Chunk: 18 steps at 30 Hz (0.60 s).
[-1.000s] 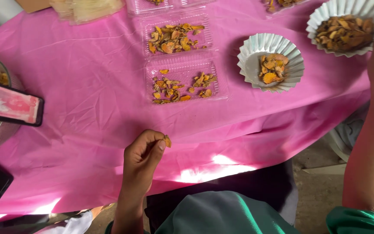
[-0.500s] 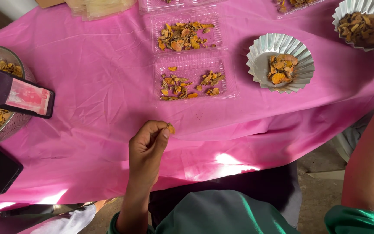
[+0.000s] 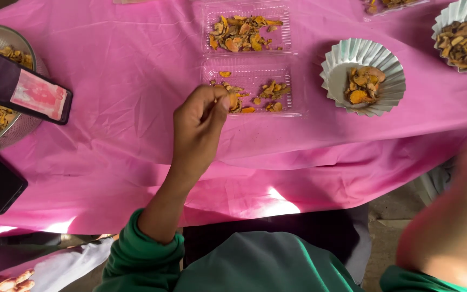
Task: Sorting and cleaning dried turmeric pieces using a brush and hands on a table
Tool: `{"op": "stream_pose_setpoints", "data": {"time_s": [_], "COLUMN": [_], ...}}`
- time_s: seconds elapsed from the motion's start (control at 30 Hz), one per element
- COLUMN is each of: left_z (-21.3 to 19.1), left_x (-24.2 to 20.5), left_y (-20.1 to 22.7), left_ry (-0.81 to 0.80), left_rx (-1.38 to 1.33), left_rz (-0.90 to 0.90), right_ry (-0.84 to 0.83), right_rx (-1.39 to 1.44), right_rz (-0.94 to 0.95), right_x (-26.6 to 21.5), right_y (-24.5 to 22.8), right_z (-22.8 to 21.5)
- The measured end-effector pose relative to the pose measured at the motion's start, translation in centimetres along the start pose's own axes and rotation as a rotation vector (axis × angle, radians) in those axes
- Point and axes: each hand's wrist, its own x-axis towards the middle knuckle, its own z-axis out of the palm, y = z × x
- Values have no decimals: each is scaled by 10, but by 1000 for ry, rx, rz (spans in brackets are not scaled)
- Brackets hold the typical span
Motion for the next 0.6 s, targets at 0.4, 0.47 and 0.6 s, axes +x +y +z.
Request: {"op": "stream_pose_setpoints", "data": {"time_s": [0.4, 0.47, 0.6], "left_z": [21, 22, 28], "left_x": [22, 27, 22], "left_y": [10, 8, 3], "left_ry": [-26, -21, -29], "left_rx": [-37, -35, -51], "left_rz": [123, 132, 134], "right_ry": [-234, -257, -182], "right_rx": [511, 484, 492], "right_rz": [-357, -351, -341], "right_x": [0, 7, -1], "right_y": [-33, -36, -42], "right_z": [151, 148, 156]}}
